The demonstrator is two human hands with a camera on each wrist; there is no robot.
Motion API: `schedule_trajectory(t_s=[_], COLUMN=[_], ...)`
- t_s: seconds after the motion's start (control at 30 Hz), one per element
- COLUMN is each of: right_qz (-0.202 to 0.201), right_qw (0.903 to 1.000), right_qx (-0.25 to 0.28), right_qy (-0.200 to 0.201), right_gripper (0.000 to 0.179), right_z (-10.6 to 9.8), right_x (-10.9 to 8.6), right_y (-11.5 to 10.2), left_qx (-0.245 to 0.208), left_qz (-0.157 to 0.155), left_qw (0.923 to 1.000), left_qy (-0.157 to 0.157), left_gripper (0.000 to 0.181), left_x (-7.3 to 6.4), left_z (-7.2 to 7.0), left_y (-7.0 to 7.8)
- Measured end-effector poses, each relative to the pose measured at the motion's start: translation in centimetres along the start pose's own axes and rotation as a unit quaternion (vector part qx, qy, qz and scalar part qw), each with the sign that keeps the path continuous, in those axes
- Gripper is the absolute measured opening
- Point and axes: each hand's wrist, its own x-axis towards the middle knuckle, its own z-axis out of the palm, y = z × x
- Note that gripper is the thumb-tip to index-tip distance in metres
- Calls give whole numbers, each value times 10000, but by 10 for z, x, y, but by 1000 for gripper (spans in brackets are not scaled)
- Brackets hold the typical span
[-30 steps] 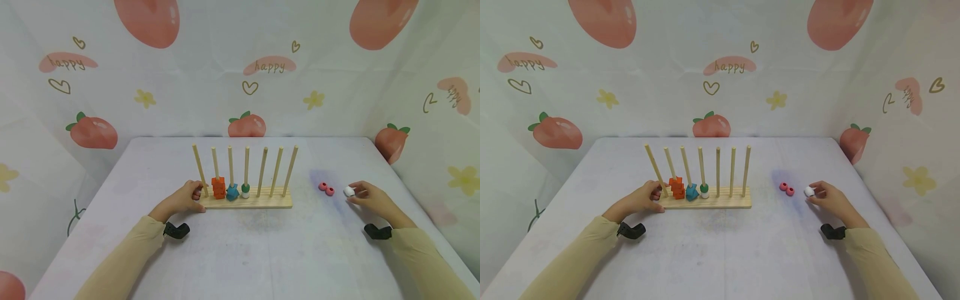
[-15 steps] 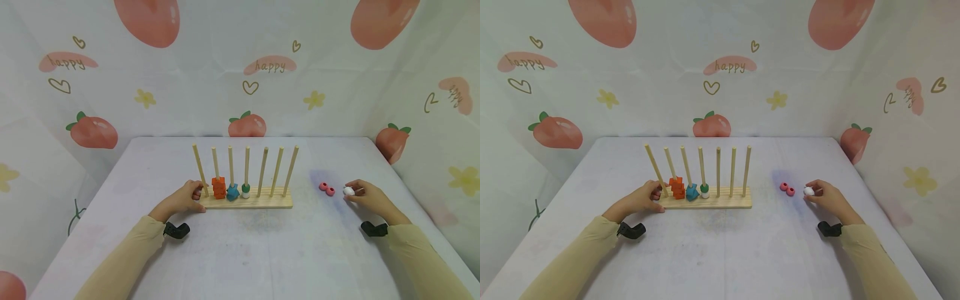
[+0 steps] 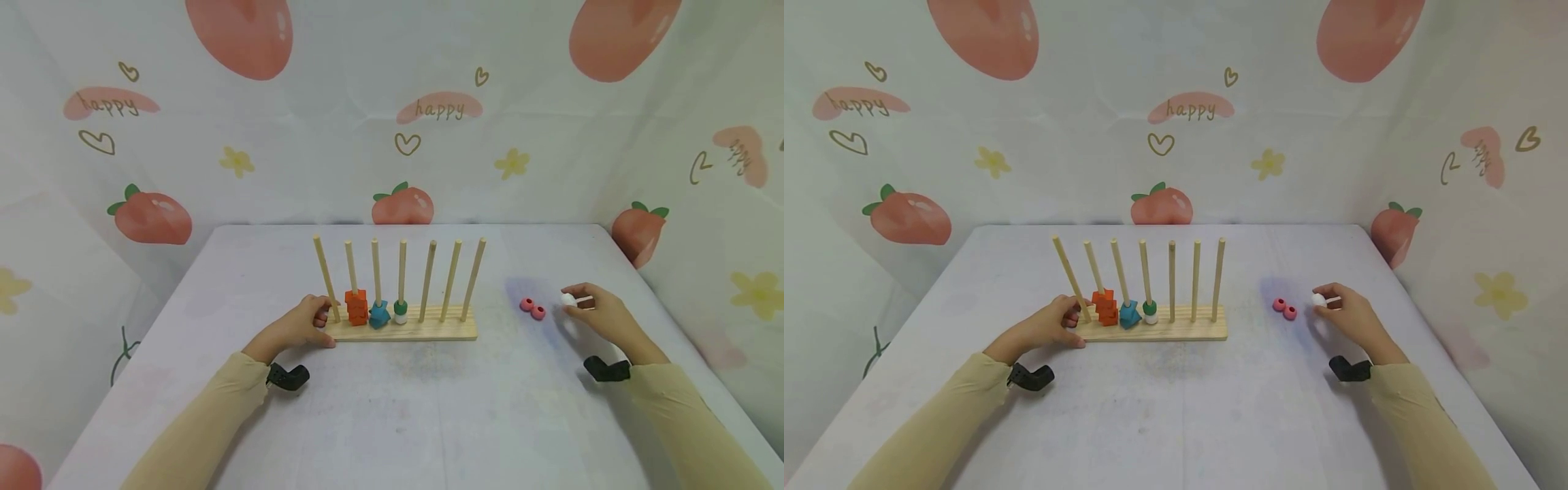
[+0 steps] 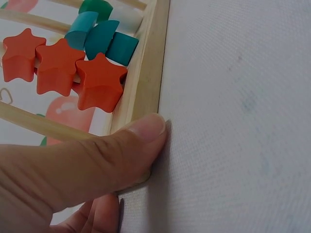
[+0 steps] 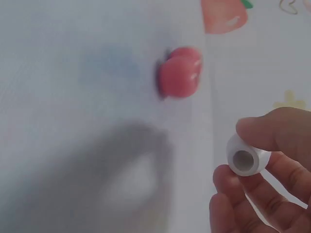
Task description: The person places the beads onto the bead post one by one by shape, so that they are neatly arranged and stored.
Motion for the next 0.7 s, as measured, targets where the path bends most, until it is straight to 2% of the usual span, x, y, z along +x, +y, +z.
schedule_trajectory(t_s=[0.17,0.33,0.47,0.6,0.7], right_qz=[-290,-776,-1021,-1203,-1463], right_qw=[9981,9905,9838,9739,9612], right_qx=[186,388,761,1275,1723], right_qy=[511,1067,1262,1440,1583], right_gripper=[50,43,41,37,33], right_z=[-4,-10,-13,-12,-10], right_x=[-2,-8,-13,-18,-20], right_y=[-20,-46,-68,-89,-103], left_qx=[24,79,112,155,218], left_qz=[34,89,130,137,138], left_qw=[10000,9999,9999,9998,9997], left_qy=[-10,3,-15,-2,0], left_gripper=[76,73,73,73,73], left_x=[1,1,0,1,1], left_z=[0,0,0,0,0], left_y=[-1,0,0,0,-1])
